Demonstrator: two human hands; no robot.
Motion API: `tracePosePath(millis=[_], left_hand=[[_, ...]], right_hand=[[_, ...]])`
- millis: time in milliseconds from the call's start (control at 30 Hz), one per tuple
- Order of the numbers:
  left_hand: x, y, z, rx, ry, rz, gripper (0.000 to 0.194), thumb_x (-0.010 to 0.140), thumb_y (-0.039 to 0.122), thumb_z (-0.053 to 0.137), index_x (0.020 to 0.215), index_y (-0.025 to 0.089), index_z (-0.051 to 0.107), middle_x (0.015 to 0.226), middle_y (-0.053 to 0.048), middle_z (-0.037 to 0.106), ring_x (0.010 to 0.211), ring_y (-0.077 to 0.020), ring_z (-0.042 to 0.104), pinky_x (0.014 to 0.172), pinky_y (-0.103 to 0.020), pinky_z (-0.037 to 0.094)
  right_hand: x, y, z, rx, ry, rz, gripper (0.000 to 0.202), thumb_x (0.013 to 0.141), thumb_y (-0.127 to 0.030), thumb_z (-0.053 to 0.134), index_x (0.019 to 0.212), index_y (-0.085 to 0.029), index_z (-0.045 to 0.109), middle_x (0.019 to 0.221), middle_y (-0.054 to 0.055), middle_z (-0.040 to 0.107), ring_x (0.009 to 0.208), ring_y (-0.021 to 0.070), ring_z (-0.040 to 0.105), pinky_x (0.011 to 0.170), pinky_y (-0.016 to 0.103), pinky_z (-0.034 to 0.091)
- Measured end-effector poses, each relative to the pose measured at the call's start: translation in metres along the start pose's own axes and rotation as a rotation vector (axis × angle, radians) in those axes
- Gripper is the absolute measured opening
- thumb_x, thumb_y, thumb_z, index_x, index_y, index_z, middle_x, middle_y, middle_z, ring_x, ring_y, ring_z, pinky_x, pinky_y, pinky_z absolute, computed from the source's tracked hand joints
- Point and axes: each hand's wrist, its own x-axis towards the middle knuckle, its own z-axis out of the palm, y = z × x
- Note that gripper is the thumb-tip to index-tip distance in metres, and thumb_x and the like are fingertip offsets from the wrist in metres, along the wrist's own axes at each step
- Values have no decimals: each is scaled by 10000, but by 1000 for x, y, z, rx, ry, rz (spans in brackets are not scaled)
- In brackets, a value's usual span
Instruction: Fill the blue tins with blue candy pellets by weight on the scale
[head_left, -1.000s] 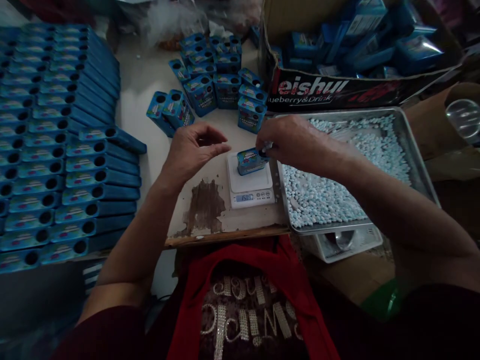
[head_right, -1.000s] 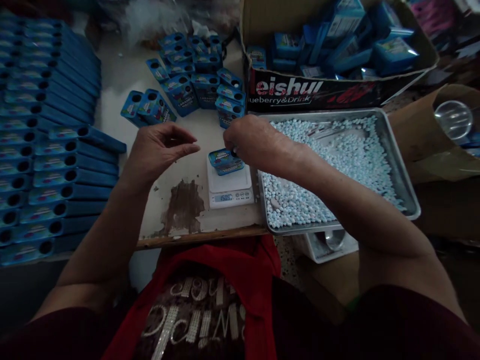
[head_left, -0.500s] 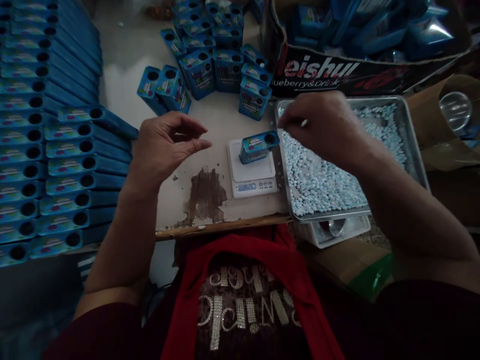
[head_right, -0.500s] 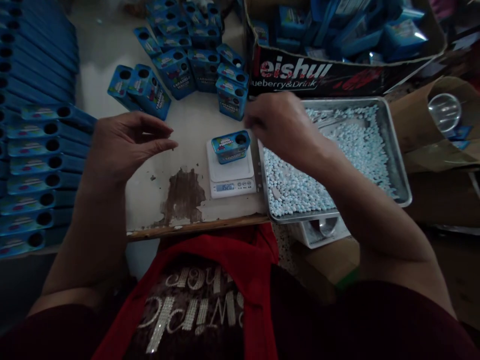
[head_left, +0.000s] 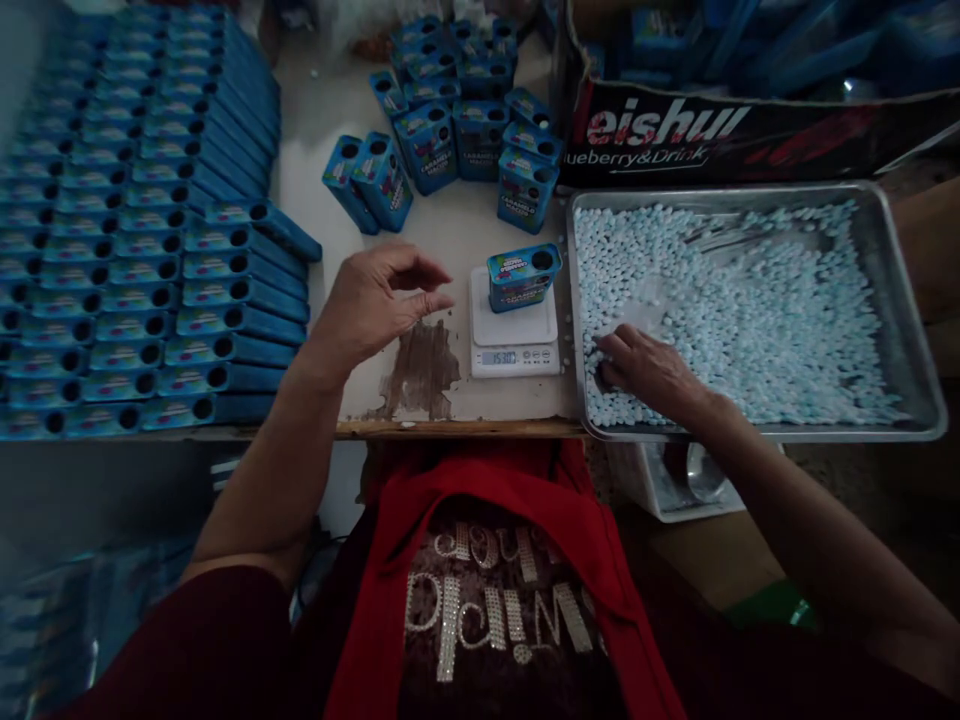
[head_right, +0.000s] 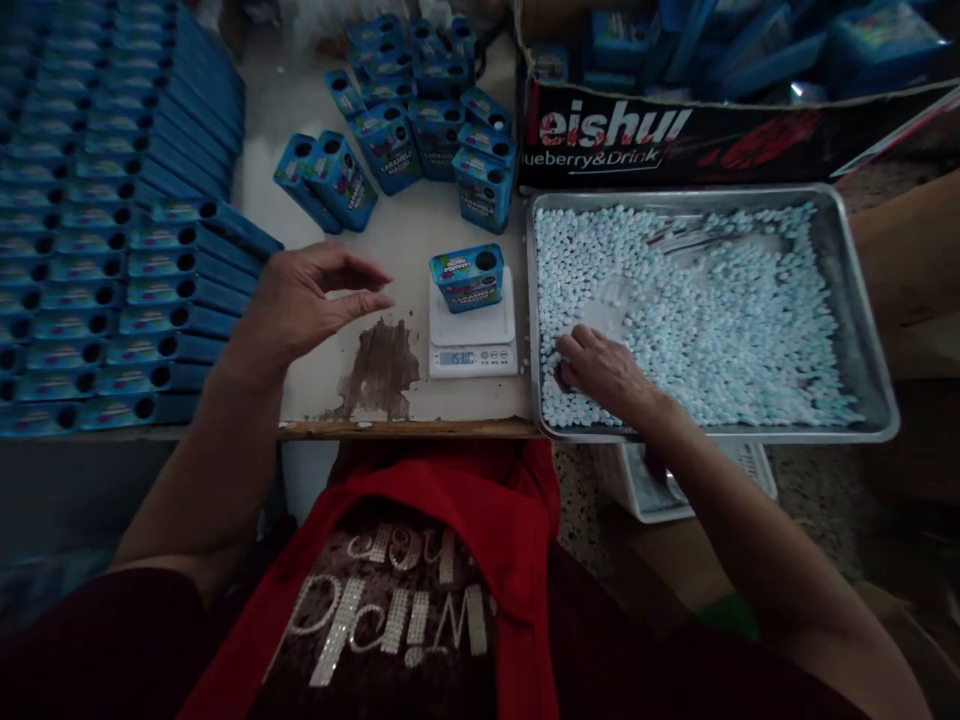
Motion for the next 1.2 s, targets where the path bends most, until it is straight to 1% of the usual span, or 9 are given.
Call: tracePosePath(millis=[200, 400, 567, 733, 867, 933, 1000, 1133, 1200], left_hand=[[-32, -15, -5, 26, -5, -96, 275, 852, 420, 1045, 1002, 240, 901, 1052, -63, 889, 1010, -273, 856, 1028, -416, 730], [-29, -13, -4, 15, -36, -132, 241, 841, 343, 1004, 1040, 244, 911, 1086, -67, 895, 1040, -267, 855, 1048, -400, 714], [-18, -27, 5, -54, -62, -148, 428, 848, 365, 1019, 1233, 243, 878, 1147, -80, 882, 1070, -276, 846, 1014, -423, 718], [11, -1, 66, 169, 16, 128, 894, 794, 426, 1154, 1553, 215, 730, 1577, -203, 775, 1474, -420, 748, 1256, -562, 628], [66, 29, 92, 405, -233, 274, 501, 1036, 208, 882, 1524, 232, 772, 1539, -189, 820, 1453, -417, 771, 1180, -580, 643], [94, 28, 55, 440, -255, 243, 484, 995, 162, 856, 1468, 258, 809, 1463, -140, 858, 1370, -396, 812, 1114, -553, 657], [112, 18, -15, 460, -109, 207, 549, 910, 159, 897, 1443, 268, 818, 1457, -91, 857, 1372, -378, 807, 1167, -528, 639], [124, -25, -170, 533, 198, 41, 451, 844, 293, 975, 1268, 255, 825, 1333, 4, 842, 1370, -275, 780, 1229, -402, 598], [127, -54, -216, 513, 234, -64, 508, 822, 249, 967, 1297, 221, 790, 1303, 15, 835, 1291, -217, 770, 1209, -353, 582]], right_hand=[[17, 23, -16, 850, 85, 425, 107, 855, -224, 879, 915, -225, 790, 818, 41, 776, 744, 214, 714, 674, 297, 525], [36, 29, -48, 1647, 102, 777, 167, 875, -132, 910, 918, -205, 766, 850, 24, 779, 763, 140, 755, 665, 199, 655], [32, 19, -46, 1446, 91, 651, 278, 808, -199, 1037, 971, -204, 811, 835, 34, 804, 652, 120, 672, 550, 187, 543], [39, 27, -48, 1067, 76, 434, 533, 773, -707, 1034, 869, -247, 781, 664, 26, 692, 536, 149, 512, 494, 288, 376], [48, 40, -55, 551, 183, 233, 607, 871, -945, 798, 862, -339, 843, 813, 140, 832, 707, 356, 742, 701, 534, 571], [52, 39, -59, 395, 251, 128, 555, 927, -935, 741, 864, -400, 876, 1096, 218, 918, 858, 455, 809, 856, 676, 584], [60, 26, -66, 393, 316, 125, 448, 963, -858, 750, 901, -438, 893, 1234, 211, 929, 910, 479, 826, 929, 716, 580], [114, -43, -91, 537, 314, 72, 320, 1015, -591, 745, 1108, -333, 909, 1071, 125, 934, 959, 410, 870, 940, 590, 657], [165, -87, -106, 441, 333, -66, 377, 1092, -471, 676, 1334, -271, 886, 1122, 124, 932, 998, 363, 871, 951, 506, 661]])
